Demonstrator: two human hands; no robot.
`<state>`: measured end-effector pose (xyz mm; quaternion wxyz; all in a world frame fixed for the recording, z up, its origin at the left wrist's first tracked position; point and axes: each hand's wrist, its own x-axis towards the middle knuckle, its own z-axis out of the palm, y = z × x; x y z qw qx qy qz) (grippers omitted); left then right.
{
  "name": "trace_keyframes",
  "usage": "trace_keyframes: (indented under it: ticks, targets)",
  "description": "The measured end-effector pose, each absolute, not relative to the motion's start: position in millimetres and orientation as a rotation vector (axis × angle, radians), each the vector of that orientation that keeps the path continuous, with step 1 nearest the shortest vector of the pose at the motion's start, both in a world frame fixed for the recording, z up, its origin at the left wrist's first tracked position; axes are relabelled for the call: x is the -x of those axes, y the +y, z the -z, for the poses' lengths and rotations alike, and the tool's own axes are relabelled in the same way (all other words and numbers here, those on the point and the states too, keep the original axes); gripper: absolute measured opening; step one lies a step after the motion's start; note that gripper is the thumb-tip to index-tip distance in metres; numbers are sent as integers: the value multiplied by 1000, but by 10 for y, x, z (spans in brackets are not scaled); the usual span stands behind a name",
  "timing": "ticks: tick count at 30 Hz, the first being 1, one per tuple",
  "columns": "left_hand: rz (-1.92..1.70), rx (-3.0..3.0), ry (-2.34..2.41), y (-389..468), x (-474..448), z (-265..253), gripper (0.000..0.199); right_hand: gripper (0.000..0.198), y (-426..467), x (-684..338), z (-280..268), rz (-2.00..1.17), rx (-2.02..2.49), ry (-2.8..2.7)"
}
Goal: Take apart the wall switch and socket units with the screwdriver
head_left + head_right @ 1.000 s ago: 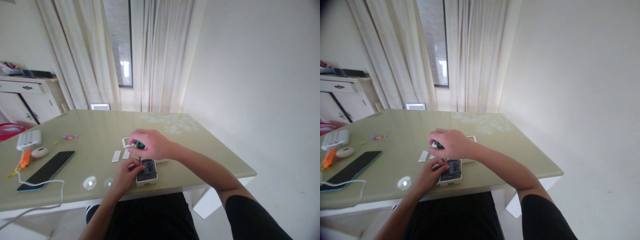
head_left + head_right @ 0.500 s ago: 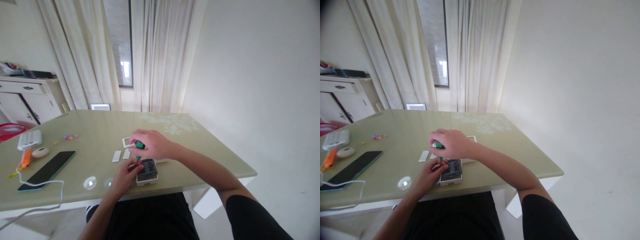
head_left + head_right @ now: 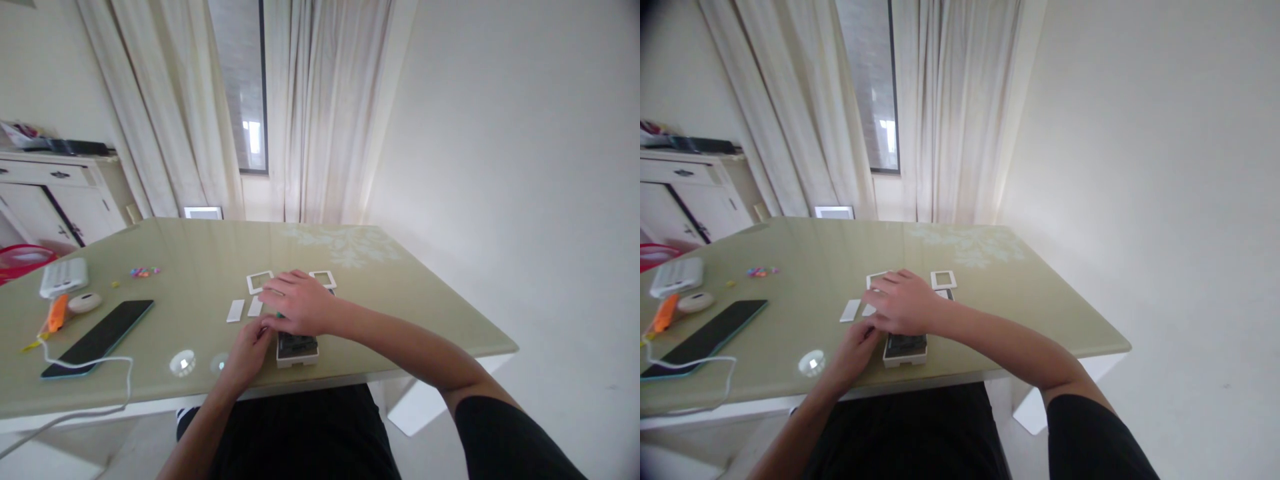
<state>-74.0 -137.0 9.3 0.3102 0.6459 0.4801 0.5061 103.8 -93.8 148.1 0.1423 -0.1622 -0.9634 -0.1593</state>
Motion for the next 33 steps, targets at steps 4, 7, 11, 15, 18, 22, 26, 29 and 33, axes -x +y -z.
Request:
trace_keyframes:
  ticks: [4, 7, 11, 15, 18, 22, 26, 29, 33]
  targets:
    - [-1320, -1708, 1266, -1389, 717, -117, 33, 40, -778, -1134, -1511, 367, 686, -2759]
    - [-1316, -1712, 1273, -1393, 708, -120, 33, 31, -668, -1198, -1480, 9, 758, -2749]
    - [-1321, -1704, 1275, -1379, 705, -83, 33, 21, -606, -1271, -1358, -389, 642, -2553]
    - [-1327, -1653, 1259, -1363, 709, -10, 38, 19, -554, -1454, -1239, -457, 717, -2284]
    - [-1324, -1640, 1246, -1389, 717, 7, 49, 29, -471, -1689, -1120, -478, 849, -1960]
    - [-1164, -1808, 1317, -1459, 730, -107, 76, 48, -414, -2010, -895, -524, 965, -1603]
    - [-933, -2070, 1403, -1481, 730, -287, 66, 58, -490, -2199, -671, -601, 1008, -1392]
    - [-878, -2172, 1438, -1470, 723, -362, 60, 62, -543, -2250, -546, -679, 1024, -1285]
    - [-777, -2274, 1496, -1456, 726, -421, 58, 63, -528, -2267, -454, -772, 1026, -1190]
